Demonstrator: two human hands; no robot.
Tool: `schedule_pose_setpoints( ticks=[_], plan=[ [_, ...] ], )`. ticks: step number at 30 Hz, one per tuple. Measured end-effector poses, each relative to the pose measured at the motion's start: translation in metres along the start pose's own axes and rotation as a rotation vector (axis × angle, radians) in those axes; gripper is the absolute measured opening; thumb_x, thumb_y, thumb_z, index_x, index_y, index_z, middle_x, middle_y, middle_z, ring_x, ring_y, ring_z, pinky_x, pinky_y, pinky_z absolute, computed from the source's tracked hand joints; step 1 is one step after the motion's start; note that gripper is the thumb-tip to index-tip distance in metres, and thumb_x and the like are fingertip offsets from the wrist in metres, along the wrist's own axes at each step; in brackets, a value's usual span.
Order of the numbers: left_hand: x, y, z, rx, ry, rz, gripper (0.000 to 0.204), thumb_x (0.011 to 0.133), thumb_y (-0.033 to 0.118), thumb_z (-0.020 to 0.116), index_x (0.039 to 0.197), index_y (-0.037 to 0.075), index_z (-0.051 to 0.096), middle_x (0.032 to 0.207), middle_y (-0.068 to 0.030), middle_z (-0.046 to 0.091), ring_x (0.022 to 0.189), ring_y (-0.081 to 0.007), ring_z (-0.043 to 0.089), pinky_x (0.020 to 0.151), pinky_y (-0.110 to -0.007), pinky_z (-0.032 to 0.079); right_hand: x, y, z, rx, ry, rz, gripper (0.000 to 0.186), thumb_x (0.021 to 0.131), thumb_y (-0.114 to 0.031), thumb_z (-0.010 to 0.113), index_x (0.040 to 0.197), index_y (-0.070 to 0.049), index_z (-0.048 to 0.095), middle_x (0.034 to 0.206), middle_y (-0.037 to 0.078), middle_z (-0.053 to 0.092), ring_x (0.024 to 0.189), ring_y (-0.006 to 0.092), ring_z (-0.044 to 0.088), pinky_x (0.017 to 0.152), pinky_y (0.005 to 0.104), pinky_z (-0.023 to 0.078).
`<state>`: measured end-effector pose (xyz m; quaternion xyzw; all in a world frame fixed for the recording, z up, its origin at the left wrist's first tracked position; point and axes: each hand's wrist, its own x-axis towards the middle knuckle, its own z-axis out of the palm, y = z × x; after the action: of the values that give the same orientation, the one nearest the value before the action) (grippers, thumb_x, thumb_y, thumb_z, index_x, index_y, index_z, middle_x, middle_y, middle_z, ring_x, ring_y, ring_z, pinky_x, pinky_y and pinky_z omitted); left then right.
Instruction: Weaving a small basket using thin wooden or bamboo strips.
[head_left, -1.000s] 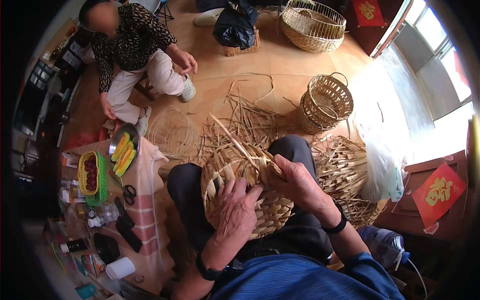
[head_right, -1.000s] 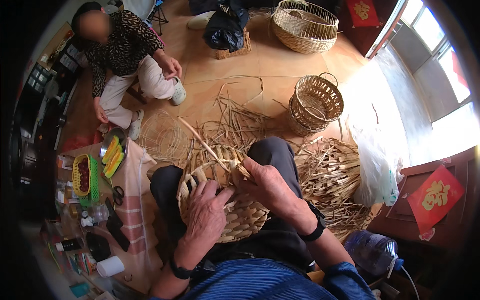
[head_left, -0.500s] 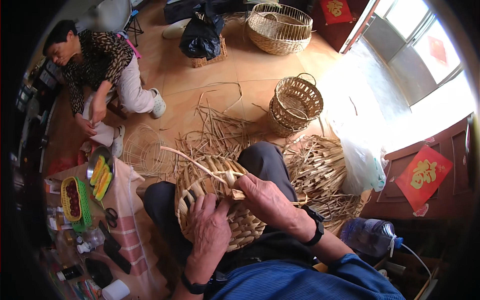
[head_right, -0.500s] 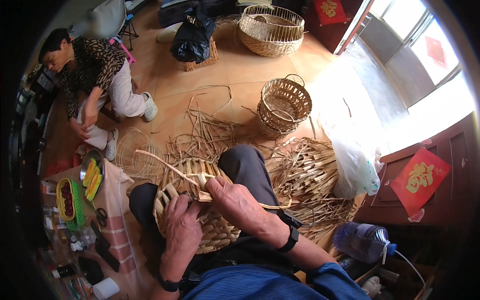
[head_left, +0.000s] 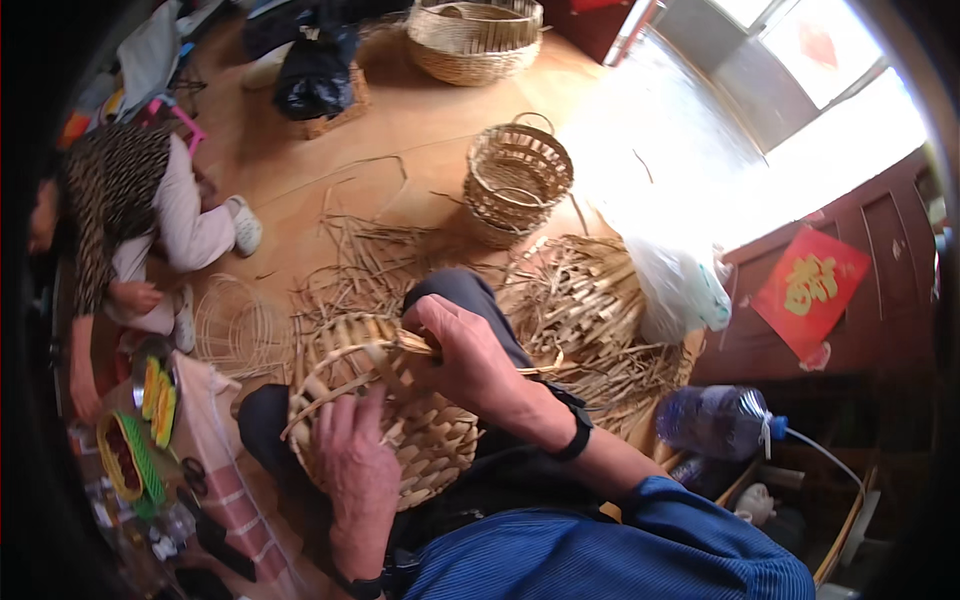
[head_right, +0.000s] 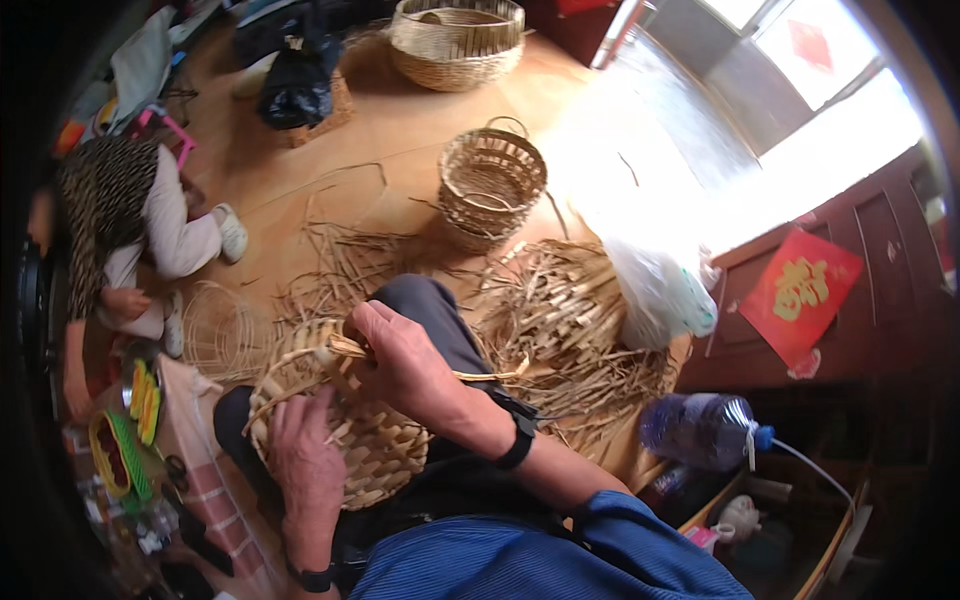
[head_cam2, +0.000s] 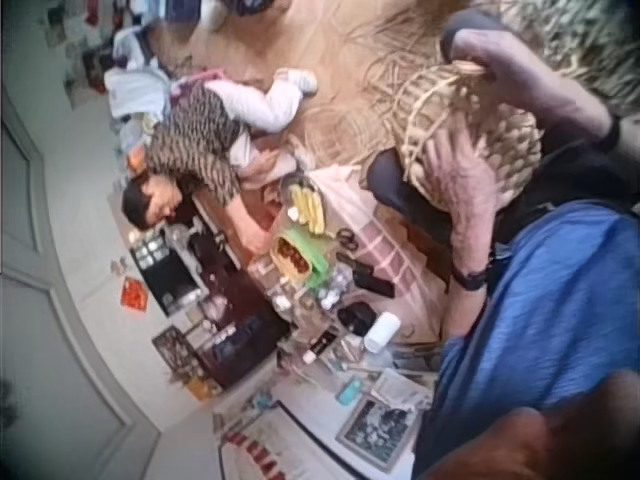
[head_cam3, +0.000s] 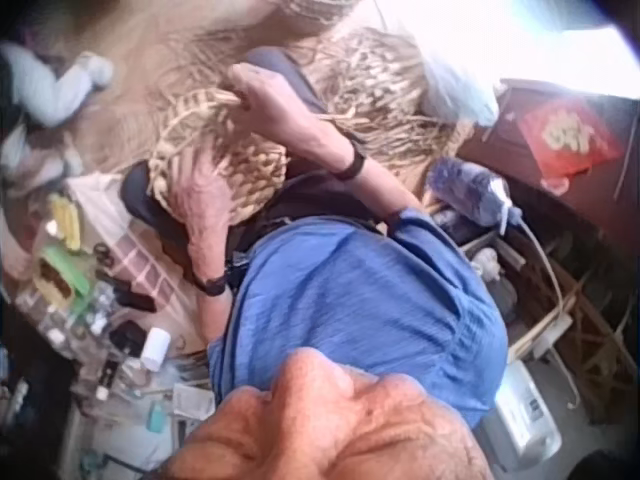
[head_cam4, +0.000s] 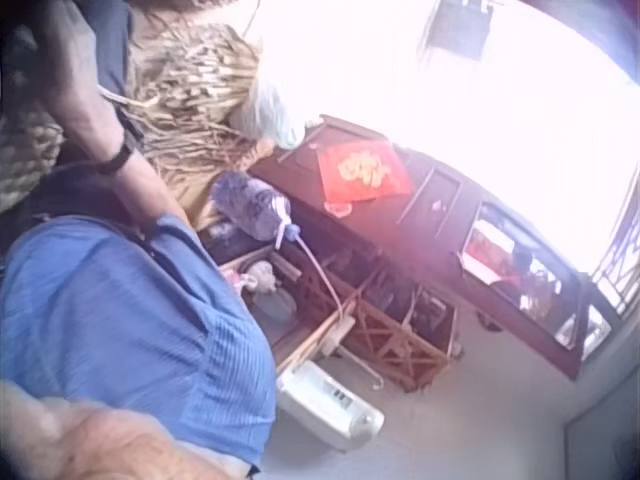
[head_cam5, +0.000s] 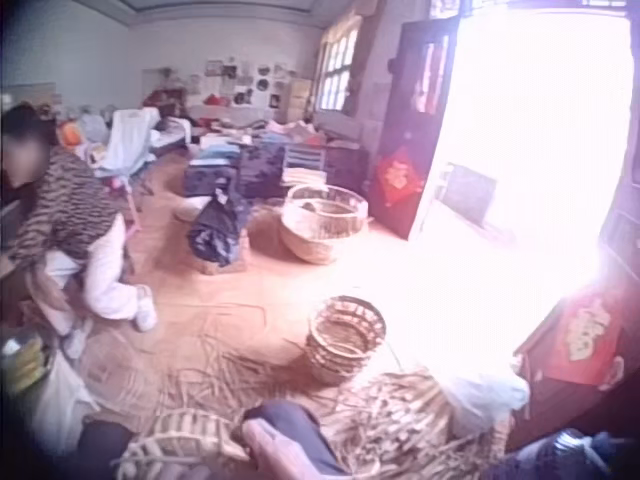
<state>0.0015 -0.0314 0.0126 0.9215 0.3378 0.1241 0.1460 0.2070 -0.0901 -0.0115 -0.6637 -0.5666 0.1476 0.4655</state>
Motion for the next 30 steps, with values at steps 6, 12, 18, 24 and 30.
schedule_pose_setpoints(
  ticks=[6,12,18,24,30],
  plan=[
    [0.01,0.014,-0.008,-0.048,-0.054,-0.056,0.032,0.092,0.001,0.069,0.124,0.005,0.072,0.101,-0.0164,0.067,0.101,-0.0397,0.063,0.093,-0.053,0.049,-0.065,0.014,-0.002,0.645,-0.065,0.356,0.044,0.087,0.005,0.081,0.129,-0.002,0.067,0.113,0.006,0.07,0.094,0.0112,0.069,0.078,0.0351,0.055],
    [0.014,0.017,-0.004,-0.071,-0.056,-0.133,0.013,0.097,0.004,0.07,0.11,0.001,0.07,0.095,-0.0195,0.067,0.096,-0.0424,0.062,0.085,-0.054,0.047,-0.037,-0.01,-0.017,-0.026,-0.181,0.068,0.034,0.09,-0.017,0.08,0.112,0.0,0.062,0.102,0.018,0.067,0.086,0.0404,0.073,0.071,0.0494,0.058],
    [-0.005,0.013,-0.011,-0.082,0.007,-0.148,0.017,0.092,0.003,0.071,0.108,-0.002,0.069,0.098,-0.0212,0.068,0.099,-0.0457,0.062,0.089,-0.055,0.047,-0.016,-0.033,0.003,-0.31,-0.224,-0.081,0.019,0.094,-0.012,0.067,0.107,0.0,0.059,0.095,0.015,0.064,0.076,0.0354,0.074,0.06,0.0468,0.058],
    [-0.006,0.012,-0.021,-0.113,0.021,-0.119,0.015,0.092,0.004,0.073,0.106,0.006,0.07,0.098,-0.0154,0.071,0.101,-0.0394,0.066,0.093,-0.05,0.047,-0.029,-0.035,-0.024,-0.161,-0.176,0.108,0.019,0.091,-0.005,0.073,0.105,0.0,0.061,0.089,0.016,0.07,0.068,0.0283,0.072,0.059,0.0422,0.059],
    [0.004,0.013,-0.017,-0.105,-0.004,-0.112,0.019,0.093,-0.004,0.065,0.111,0.004,0.067,0.1,-0.0172,0.071,0.102,-0.0413,0.065,0.092,-0.052,0.047,-0.041,-0.013,-0.023,1.172,0.093,0.64,0.014,0.109,-0.013,0.071,0.109,-0.006,0.06,0.089,-0.001,0.066,0.076,0.0054,0.06,0.063,0.0249,0.047]
  ],
)
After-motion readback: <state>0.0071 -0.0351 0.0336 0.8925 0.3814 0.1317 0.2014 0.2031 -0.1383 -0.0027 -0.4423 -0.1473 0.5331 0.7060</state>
